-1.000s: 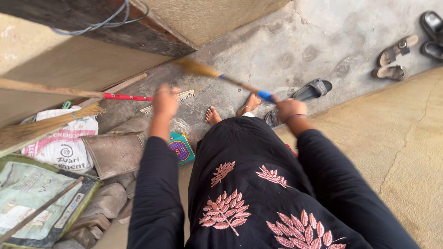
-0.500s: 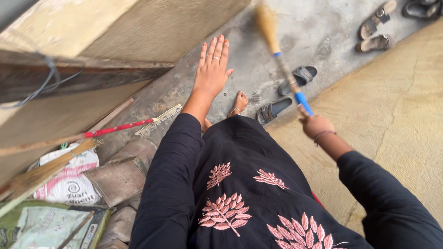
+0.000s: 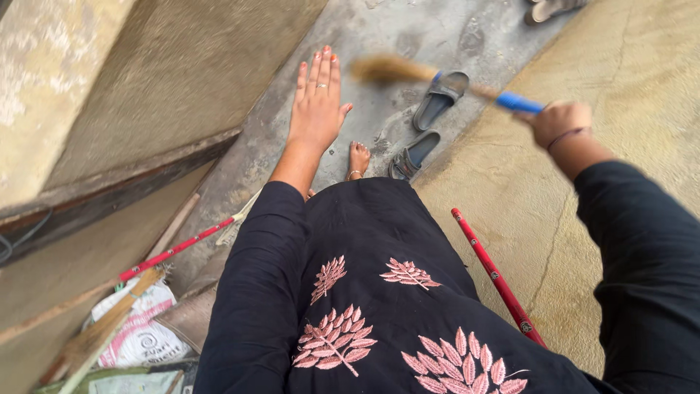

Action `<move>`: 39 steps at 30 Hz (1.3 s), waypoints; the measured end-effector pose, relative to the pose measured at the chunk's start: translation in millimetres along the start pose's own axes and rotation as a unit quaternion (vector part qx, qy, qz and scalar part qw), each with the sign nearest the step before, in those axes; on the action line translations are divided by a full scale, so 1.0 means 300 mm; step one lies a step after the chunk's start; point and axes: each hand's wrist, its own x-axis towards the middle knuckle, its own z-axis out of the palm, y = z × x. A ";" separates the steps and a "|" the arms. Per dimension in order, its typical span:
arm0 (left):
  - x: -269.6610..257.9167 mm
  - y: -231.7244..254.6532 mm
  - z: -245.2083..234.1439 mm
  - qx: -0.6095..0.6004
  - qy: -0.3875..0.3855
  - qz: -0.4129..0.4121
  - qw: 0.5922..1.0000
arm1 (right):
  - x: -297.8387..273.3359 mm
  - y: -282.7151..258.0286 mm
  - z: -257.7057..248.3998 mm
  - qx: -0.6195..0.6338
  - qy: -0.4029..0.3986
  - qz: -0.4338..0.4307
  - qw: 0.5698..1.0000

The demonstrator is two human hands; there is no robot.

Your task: The person sweeps debris into a dustpan with a hand broom, carries the dustpan outside, and then uses a larger broom to sweep the outdoor tiled and concrete surfaces.

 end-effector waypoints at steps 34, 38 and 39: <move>0.941 0.128 0.001 0.071 -0.097 0.267 0.956 | 0.371 -0.392 -0.357 0.951 -0.093 0.188 0.229; 1.005 0.052 -0.027 0.062 -0.121 0.263 0.955 | 0.478 -0.298 -0.307 0.916 -0.031 0.188 0.352; 1.015 0.033 -0.032 0.064 -0.128 0.259 0.955 | 0.482 -0.299 -0.259 0.871 0.067 0.197 0.446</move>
